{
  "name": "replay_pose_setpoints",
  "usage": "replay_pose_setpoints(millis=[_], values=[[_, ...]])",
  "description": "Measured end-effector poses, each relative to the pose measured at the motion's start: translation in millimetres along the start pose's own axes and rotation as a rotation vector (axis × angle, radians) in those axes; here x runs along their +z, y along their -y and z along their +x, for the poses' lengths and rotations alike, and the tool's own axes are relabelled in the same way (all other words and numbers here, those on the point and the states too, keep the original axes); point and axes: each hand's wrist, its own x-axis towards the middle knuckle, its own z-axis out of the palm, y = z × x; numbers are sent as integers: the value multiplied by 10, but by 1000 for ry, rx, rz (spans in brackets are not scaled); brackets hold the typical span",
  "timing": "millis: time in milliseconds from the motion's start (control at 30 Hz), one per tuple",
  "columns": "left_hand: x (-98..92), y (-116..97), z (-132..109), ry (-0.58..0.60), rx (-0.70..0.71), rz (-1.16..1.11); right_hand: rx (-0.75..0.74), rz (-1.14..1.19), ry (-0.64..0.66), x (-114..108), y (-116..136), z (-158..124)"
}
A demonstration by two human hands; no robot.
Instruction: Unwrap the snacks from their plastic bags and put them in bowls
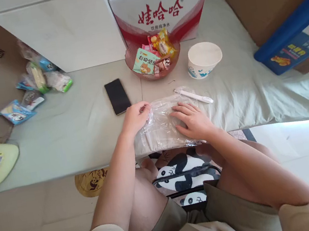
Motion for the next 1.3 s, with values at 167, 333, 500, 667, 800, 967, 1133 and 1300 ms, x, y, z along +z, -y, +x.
replay_pose_setpoints(millis=[167,333,500,667,800,967,1133,1300], values=[[-33,24,54,-148,-22,-73,47,-68,214,-135,12,-112],[21,-54,-23,-17,40,-93,139,-76,309,-244,58,-119],[-6,-58,-114,32,-39,17,184,-78,355,-301,26,-139],[-253,-26,-53,318,-233,-266,159,-130,399,-330,-35,-252],[-330,29,49,180,-256,-253,126,-176,369,-305,-37,-340],[-66,-76,-99,-536,154,112,171,-173,292,-290,54,-341],[210,-254,-504,-49,423,419,134,-141,66,-330,65,-233],[134,-93,-572,246,293,502,22,-66,110,-348,-63,-147]])
